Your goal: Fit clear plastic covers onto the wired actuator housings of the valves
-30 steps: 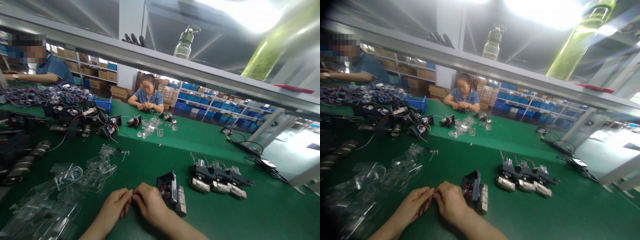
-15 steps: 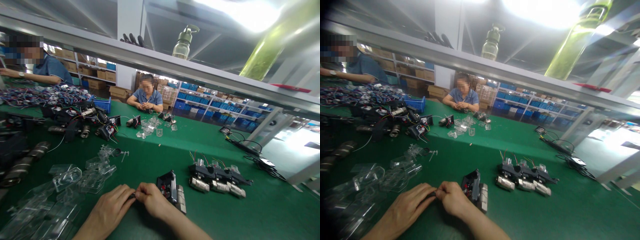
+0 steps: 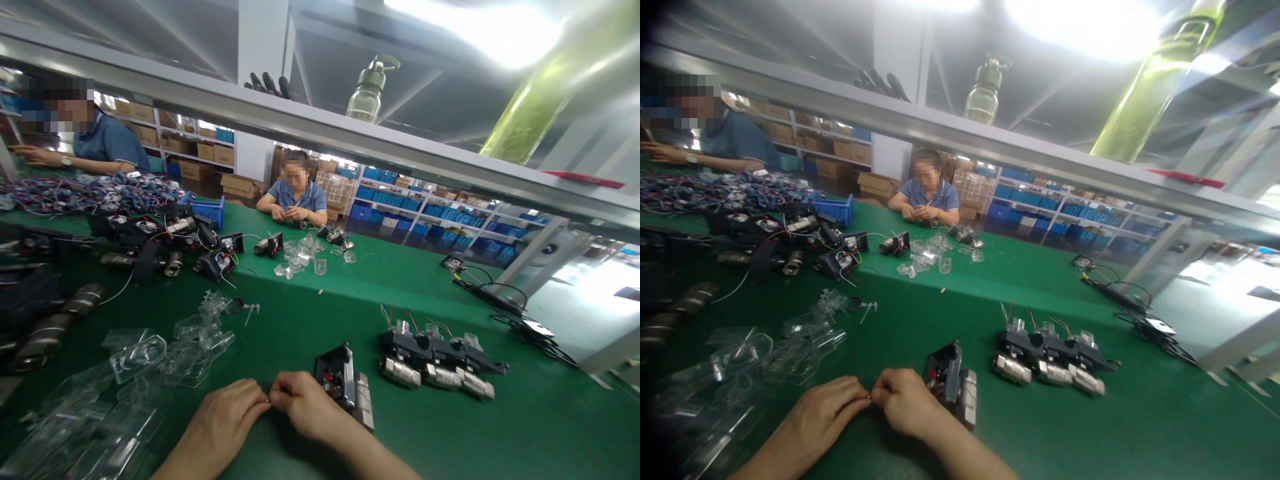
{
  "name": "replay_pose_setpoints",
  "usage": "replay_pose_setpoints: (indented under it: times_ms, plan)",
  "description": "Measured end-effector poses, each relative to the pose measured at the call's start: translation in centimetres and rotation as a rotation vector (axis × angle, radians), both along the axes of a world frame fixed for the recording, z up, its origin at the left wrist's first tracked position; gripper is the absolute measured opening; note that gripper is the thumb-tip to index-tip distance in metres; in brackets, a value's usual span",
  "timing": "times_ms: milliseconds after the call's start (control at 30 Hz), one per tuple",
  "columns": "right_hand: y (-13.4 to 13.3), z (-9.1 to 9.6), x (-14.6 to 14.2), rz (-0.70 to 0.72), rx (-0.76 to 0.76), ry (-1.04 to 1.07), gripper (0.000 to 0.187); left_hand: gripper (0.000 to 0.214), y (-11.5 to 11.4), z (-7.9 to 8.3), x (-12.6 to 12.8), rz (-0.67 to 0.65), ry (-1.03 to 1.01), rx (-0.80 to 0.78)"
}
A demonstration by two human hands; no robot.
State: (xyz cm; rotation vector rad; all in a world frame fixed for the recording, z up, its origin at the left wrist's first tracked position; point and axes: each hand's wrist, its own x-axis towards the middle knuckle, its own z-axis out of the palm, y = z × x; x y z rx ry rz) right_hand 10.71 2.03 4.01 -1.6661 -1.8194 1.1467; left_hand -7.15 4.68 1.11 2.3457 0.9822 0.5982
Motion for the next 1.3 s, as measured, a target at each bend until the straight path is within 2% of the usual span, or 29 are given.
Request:
replay_pose_setpoints:
  times_ms: [167,267,433,533,733,867,1067,1300]
  plan:
    - [-0.3,0.5,-0.1,0.067,0.157,-0.088,0.015,0.028,0.1,0.9,0.4,0.139,0.010,-0.295]
    - [-0.7,0.8,-0.2,0.142,0.265,-0.144,0.017,0.031,0.4,0.5,0.6,0.206,-0.017,-0.463]
    - [-1.0,0.7,0.0,0.214,0.346,-0.183,0.015,0.036,0.5,-0.5,1.2,0.258,-0.143,-0.672]
    - [-0.8,0.3,-0.1,0.203,0.346,-0.223,0.015,0.038,0.3,-0.1,1.3,0.252,-0.154,-0.668]
    - [-0.2,0.1,-0.2,0.119,0.279,-0.229,0.018,0.023,-0.4,2.2,0.5,0.117,-0.016,-0.226]
    - [0.2,0.3,0.2,0.107,0.197,-0.160,0.019,0.019,-0.3,2.1,0.2,0.044,0.023,-0.138]
    - [0.2,0.6,0.4,0.087,0.168,-0.138,0.014,0.025,-0.3,1.7,0.7,0.104,-0.070,-0.272]
    - [0.3,0.5,0.1,0.060,0.227,-0.131,0.014,0.025,-0.6,0.3,2.5,0.316,-0.336,-0.620]
